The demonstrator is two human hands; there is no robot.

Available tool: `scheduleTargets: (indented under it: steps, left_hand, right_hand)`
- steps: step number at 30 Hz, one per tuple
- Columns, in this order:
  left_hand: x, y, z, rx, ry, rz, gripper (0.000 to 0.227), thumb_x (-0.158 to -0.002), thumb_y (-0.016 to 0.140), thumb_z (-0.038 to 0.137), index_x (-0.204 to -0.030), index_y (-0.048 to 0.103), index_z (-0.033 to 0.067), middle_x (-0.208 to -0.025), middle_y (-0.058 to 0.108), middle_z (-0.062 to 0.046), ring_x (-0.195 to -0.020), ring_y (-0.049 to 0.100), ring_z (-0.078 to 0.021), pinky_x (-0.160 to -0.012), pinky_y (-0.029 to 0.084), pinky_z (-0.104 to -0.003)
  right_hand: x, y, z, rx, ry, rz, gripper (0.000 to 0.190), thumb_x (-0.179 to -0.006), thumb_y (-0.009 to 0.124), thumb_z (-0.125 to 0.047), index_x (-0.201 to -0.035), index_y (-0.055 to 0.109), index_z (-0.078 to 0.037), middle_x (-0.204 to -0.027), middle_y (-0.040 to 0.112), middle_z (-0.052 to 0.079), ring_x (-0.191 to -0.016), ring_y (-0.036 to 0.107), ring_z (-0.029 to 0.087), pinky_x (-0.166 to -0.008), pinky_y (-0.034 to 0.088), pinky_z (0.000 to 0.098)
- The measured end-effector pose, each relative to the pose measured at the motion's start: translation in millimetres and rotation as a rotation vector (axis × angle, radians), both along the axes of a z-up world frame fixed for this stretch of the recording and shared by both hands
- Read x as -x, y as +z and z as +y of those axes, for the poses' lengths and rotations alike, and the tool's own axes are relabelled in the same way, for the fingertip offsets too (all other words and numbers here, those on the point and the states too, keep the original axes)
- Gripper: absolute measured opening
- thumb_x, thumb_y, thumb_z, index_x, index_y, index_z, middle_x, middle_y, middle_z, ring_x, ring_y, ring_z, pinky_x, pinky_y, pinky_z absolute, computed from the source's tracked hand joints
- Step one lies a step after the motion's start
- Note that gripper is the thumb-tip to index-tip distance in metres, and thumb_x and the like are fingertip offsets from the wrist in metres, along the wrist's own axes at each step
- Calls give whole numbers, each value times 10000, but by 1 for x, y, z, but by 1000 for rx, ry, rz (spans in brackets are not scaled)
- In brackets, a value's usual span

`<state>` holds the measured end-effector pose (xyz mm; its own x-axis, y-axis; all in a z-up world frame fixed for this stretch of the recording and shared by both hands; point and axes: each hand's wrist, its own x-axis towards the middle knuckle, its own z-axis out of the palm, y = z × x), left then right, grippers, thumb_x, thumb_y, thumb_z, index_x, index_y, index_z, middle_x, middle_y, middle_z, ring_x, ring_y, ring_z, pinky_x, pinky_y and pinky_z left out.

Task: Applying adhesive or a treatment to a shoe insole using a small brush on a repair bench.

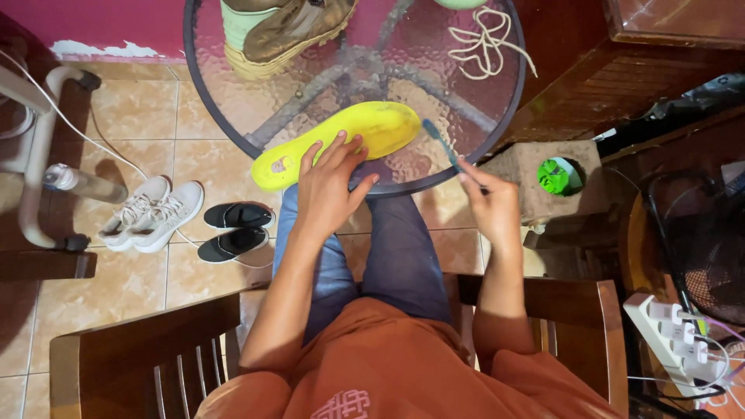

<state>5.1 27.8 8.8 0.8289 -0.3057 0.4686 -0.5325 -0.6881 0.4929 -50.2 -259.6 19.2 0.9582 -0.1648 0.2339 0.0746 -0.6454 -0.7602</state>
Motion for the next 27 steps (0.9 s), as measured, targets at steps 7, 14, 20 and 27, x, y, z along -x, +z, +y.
scheduleTargets:
  steps: [7,14,20,27]
  left_hand:
    - [-33,-31,-24,62,-20,-21,389,-837,821,447,-1061,759,135,-1169,711,-33,-1258,640,-265,-1153,345,-485]
    - [-54,-39,-90,-28,-48,-196,703,-749,824,578,-1315,678,188,-1033,555,-71,-1063,614,-323,-1124,346,-555]
    - [-40,-3,-79,-154,-67,-73,748,-765,607,827,-1217,764,253,-1098,557,-76,-1117,533,-297,-1130,313,-576]
    - [-45,-12,-82,-143,-119,-16,680,-755,716,737,-1167,764,198,-1307,609,-48,-1326,488,-287,-1165,268,-581]
  right_hand:
    - [16,-12,-12,-174,-145,4,283,-1013,695,-124,-1268,753,-233,-1194,743,121,-1179,653,226,-985,552,385]
    - [-57,42,-54,113,-57,-388,233,-1034,663,-97,-1248,747,-58,-1150,724,227,-1120,666,386,-980,514,516]
    - [-250,105,-94,640,-66,-362,247,-921,631,-135,-1093,807,-133,-978,784,160,-862,718,406,-705,549,531]
    - [-333,106,-82,1018,-128,224,247,-925,627,-176,-1051,765,-14,-982,743,231,-854,717,485,-682,594,568]
